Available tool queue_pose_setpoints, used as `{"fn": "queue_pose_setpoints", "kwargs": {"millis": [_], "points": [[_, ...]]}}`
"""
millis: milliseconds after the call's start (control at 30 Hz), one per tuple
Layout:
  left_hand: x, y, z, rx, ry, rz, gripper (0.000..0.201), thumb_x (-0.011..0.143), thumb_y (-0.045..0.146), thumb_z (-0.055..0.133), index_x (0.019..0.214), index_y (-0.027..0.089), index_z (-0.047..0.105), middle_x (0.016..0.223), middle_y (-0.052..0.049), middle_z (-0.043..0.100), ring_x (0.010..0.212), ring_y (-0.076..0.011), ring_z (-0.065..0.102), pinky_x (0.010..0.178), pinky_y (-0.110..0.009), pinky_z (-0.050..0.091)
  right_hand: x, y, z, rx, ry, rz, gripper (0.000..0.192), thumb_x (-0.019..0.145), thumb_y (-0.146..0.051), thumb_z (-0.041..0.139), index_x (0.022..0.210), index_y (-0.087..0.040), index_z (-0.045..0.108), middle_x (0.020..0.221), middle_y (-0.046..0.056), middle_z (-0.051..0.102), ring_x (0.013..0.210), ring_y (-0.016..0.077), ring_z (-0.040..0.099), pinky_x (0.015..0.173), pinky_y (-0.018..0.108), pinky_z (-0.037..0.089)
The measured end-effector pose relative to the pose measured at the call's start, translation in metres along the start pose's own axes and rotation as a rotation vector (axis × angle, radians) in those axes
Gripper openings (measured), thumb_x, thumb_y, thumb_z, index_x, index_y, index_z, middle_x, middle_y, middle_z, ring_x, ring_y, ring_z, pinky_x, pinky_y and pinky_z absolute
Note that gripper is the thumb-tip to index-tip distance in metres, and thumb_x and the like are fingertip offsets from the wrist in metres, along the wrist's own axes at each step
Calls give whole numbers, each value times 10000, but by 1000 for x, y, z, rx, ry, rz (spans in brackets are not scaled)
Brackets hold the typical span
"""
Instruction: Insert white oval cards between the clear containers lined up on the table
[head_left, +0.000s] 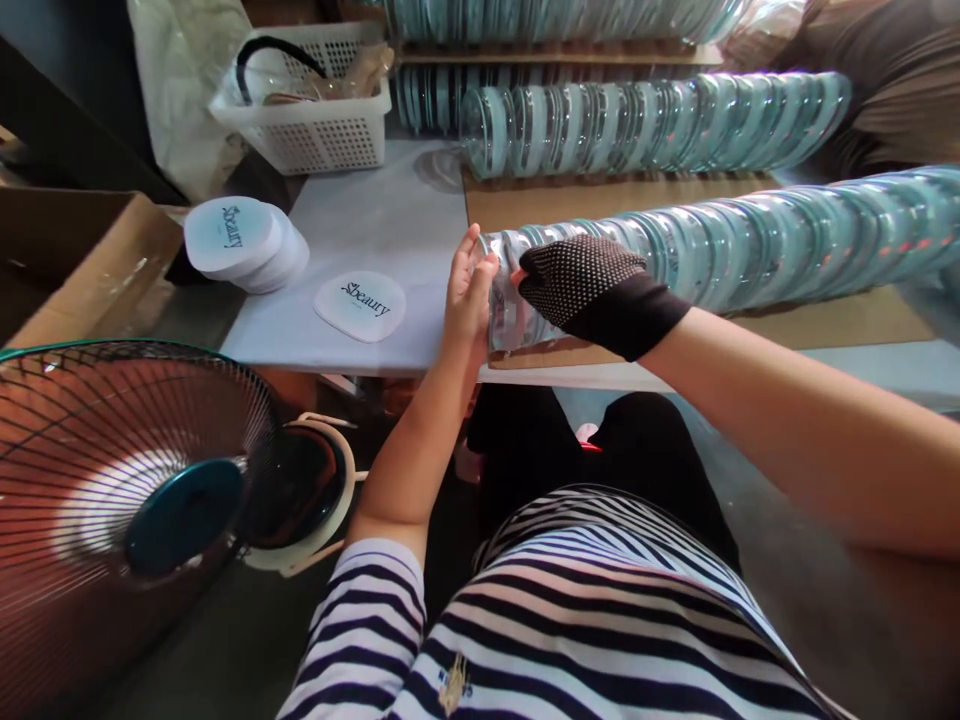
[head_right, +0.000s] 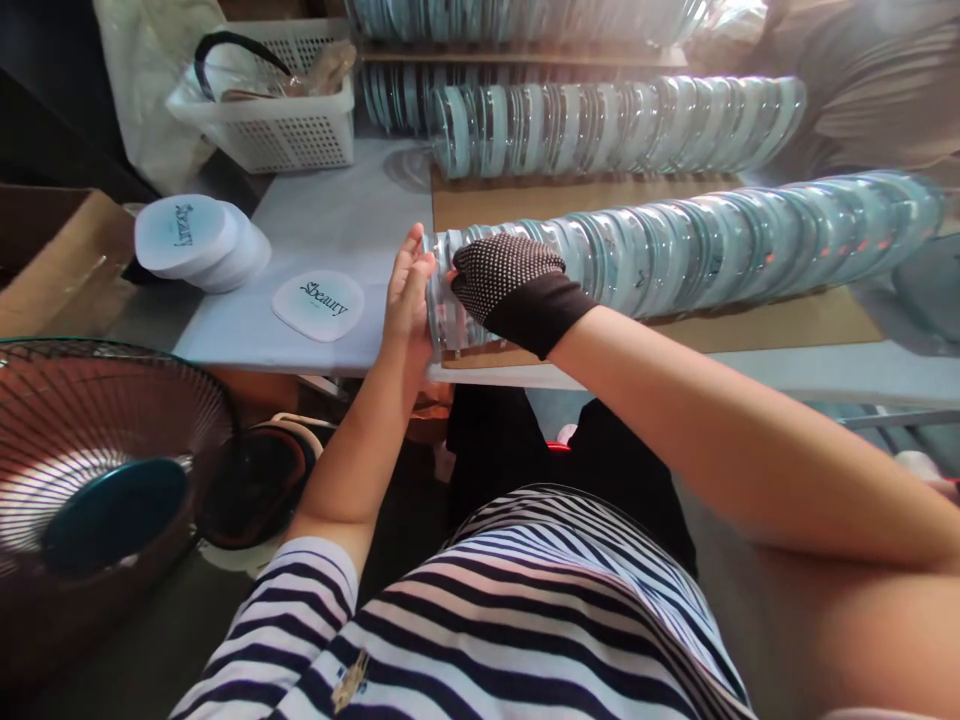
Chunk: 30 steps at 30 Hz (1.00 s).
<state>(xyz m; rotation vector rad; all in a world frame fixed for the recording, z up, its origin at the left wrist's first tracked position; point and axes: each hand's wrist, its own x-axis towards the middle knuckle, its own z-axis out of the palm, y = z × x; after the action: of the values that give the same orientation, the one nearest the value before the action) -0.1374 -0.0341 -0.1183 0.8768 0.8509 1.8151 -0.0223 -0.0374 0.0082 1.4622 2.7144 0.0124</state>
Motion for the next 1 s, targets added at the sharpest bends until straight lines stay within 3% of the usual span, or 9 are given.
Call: {"fn": "queue_pose_setpoints", "kwargs": {"millis": [133,267,367,533,633,700,800,900,1000], "points": [[-1,0,-2,32,1,-8,475,966,417,529,1426,324,451,1437,-39,509,1342,-265,513,1109,-464,420,3,1,1,59,-112,-99,392,938,-227,369,943,-48,717,940,192,709,868,233,659,774,328,475],[3,-1,-3,57,47,-12,439,980,398,502,1404,290,467,1375,-46,540,1256,-252,585,1054,-431,482,-6,-7,11,109,66,43,417,962,-288,359,1064,-75,703,1033,203,710,958,278,672,815,371,494],[5,-2,-3,156,71,48,424,989,428,493,1381,264,491,1366,-52,547,1348,-244,507,1102,-395,441,-20,-16,21,153,39,81,380,959,-300,386,1068,-116,701,1022,190,719,961,298,688,816,384,504],[2,4,-7,355,31,148,435,978,463,507,1362,261,513,1514,-44,458,1482,-215,323,1208,-328,282,-33,-18,36,356,-50,28,262,914,-219,431,923,-144,682,995,174,720,937,285,688,804,380,510],[-3,10,-6,415,-2,162,446,977,482,487,1381,291,497,1569,-23,405,1502,-200,279,1229,-338,231,-33,-15,45,723,-105,80,122,881,-179,460,845,-169,576,847,131,712,702,212,669,657,320,512],[-9,15,-3,427,3,162,453,984,482,466,1389,280,488,1563,-30,416,1502,-200,279,1235,-350,215,-34,-16,53,1174,-182,110,33,880,-177,463,865,-199,483,756,72,698,509,143,577,505,254,454],[-16,21,5,450,43,135,441,999,471,430,1387,268,479,1531,-39,450,1471,-199,337,1220,-350,256,-38,-21,65,1795,-262,39,101,887,-250,509,922,-222,419,711,3,686,397,91,455,394,199,355],[-19,26,10,438,60,82,423,1009,434,413,1394,265,462,1442,-53,521,1382,-197,462,1170,-333,346,-42,-25,73,2064,-262,-6,197,881,-311,571,996,-222,437,671,-36,660,389,78,437,381,178,328],[-16,27,8,410,48,24,425,1017,397,378,1416,262,432,1294,-61,597,1268,-204,568,1110,-349,425,-42,-30,76,2175,-159,8,279,914,-288,525,1178,-238,447,676,-64,648,400,75,454,400,174,358]]}}
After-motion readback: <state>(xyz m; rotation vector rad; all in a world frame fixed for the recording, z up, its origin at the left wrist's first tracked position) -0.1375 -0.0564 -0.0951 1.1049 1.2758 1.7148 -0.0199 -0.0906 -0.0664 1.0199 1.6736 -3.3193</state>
